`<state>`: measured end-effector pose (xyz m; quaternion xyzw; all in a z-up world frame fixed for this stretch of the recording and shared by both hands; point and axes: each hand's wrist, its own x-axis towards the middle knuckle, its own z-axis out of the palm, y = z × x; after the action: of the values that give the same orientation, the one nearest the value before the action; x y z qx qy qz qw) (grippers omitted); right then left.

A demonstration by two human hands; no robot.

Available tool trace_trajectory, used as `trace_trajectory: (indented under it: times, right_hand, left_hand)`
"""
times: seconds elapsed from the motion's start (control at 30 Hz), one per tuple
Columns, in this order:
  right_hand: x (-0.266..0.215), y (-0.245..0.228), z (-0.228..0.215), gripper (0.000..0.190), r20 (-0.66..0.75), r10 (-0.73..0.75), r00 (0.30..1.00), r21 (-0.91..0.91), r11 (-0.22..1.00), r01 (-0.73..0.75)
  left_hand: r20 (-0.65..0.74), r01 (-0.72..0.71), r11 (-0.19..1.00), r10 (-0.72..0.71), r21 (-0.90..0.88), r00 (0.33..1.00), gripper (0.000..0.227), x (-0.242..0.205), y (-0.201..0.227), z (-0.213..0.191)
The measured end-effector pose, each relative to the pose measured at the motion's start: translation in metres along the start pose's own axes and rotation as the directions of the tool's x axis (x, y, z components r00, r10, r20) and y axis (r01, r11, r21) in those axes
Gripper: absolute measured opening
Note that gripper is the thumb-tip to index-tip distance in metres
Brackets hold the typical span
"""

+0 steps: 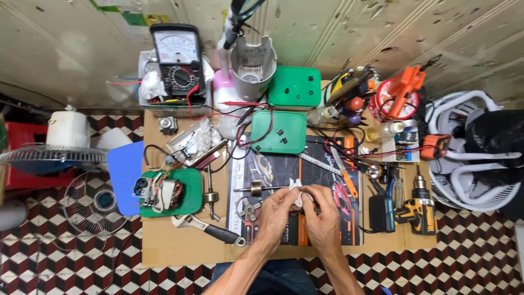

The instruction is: The person cleans small electrical components, including a motor rotor and a fan hub, using a white cloth. They wipe the parts thoroughly, handling them one at a time on a cluttered workbench.

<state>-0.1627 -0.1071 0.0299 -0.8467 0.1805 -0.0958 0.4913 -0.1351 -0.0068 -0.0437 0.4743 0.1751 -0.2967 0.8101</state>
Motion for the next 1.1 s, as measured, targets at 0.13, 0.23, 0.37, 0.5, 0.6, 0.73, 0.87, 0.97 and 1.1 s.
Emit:
trace_trajectory:
  times: [0.13, 0.23, 0.37, 0.5, 0.6, 0.73, 0.87, 0.97, 1.1]
  right_hand:
    - [0.012, -0.003, -0.004, 0.016, -0.008, -0.054, 0.999, -0.051, 0.997, 0.053]
    - [0.021, -0.004, -0.008, 0.018, 0.027, -0.109, 0.994, -0.019, 0.994, 0.110]
    - [0.034, 0.001, -0.012, 0.019, 0.083, -0.085, 0.993, -0.012, 0.996, 0.086]
    - [0.050, 0.015, -0.009, 0.018, 0.107, 0.005, 0.994, 0.022, 1.000, -0.007]
    - [0.071, 0.046, 0.004, 0.022, 0.169, 0.277, 0.946, 0.272, 0.909, -0.315]
    - [0.132, 0.065, 0.035, 0.025, 0.154, 0.246, 0.957, 0.356, 0.890, -0.286]
    - [0.218, 0.082, 0.076, 0.023, -0.020, 0.191, 0.981, 0.099, 0.977, -0.188]
    - [0.270, 0.107, 0.105, 0.021, -0.076, 0.130, 0.989, -0.083, 0.987, -0.136]
    - [0.305, 0.108, 0.110, 0.021, -0.100, 0.186, 0.977, -0.226, 0.952, -0.204]
  left_hand:
    - [0.062, -0.014, 1.000, 0.015, -0.022, 0.998, 0.027, 0.001, 0.018, 0.005]
    - [0.067, 0.019, 1.000, -0.017, -0.022, 0.998, 0.029, 0.005, 0.028, 0.006]
    - [0.065, -0.024, 0.993, 0.017, 0.117, 0.998, 0.033, 0.011, 0.033, 0.006]
    - [0.047, -0.113, 0.909, 0.102, 0.402, 0.994, 0.034, 0.016, 0.046, 0.008]
    - [0.047, -0.164, 0.894, 0.159, 0.416, 0.986, 0.033, 0.037, 0.040, -0.001]
    - [-0.058, -0.214, 0.934, 0.240, 0.287, 0.969, 0.032, 0.062, 0.051, -0.019]
    - [-0.244, -0.103, 0.980, 0.144, 0.172, 0.959, 0.029, 0.050, 0.078, -0.029]
    - [-0.324, -0.024, 0.986, 0.077, 0.164, 0.943, 0.030, 0.044, 0.046, -0.052]
    - [-0.425, 0.096, 0.989, -0.040, 0.111, 0.904, 0.037, 0.042, 0.019, -0.065]
